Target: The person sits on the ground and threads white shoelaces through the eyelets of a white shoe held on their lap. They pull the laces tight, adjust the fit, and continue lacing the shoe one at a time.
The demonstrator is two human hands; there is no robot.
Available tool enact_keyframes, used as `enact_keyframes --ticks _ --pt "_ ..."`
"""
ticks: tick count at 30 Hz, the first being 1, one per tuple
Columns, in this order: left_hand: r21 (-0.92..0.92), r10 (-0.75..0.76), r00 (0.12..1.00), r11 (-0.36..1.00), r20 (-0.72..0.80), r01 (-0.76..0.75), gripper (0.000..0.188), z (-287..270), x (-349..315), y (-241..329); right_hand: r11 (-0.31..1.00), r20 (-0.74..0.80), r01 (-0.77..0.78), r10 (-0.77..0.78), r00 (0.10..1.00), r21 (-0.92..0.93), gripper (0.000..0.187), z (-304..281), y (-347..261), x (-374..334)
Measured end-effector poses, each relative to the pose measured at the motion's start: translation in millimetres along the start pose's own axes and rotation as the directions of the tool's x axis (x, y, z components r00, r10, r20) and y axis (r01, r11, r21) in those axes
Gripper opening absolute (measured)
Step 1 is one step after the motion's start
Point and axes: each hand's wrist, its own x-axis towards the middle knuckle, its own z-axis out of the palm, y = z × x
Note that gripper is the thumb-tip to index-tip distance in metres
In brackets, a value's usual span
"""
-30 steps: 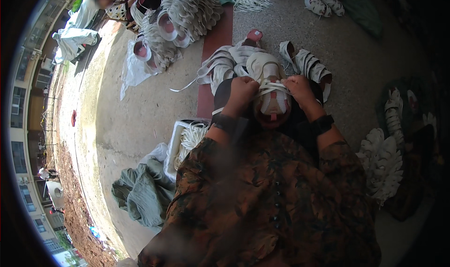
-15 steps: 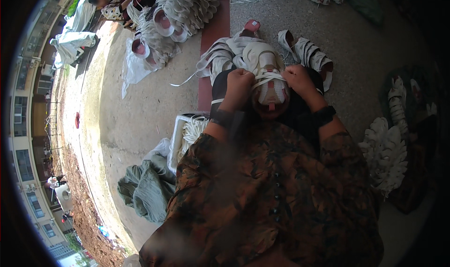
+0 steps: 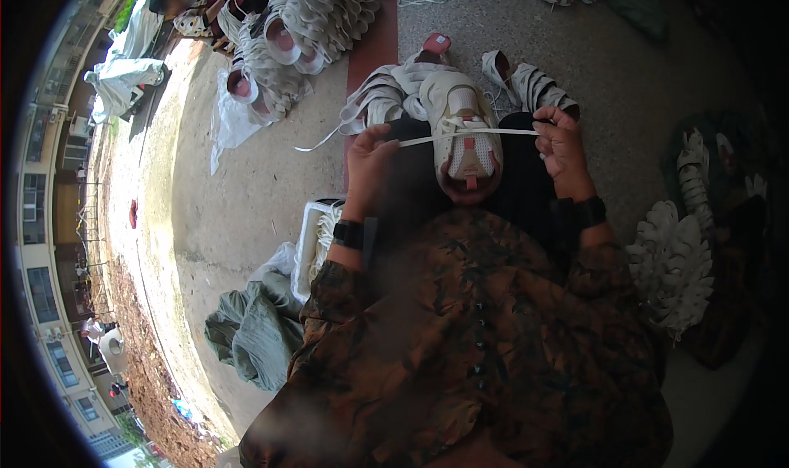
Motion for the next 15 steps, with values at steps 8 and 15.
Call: enact_keyframes --ticks 8,15 --pt "0.608 0.135 0.984 0.773 0.119 -0.179 0.027 -51.8 6.2 -32.4 0.689 -0.047 0.036 -0.102 0.994 -0.724 0.016 -101.8 -4.2 -7.7" --pt "0.786 0.374 0.801 0.241 0.466 -0.57 0.043 50.3 -15.4 -6.0 0.12 0.578 0.672 -0.415 0.702 -0.731 0.05 30.6 4.2 -30.9"
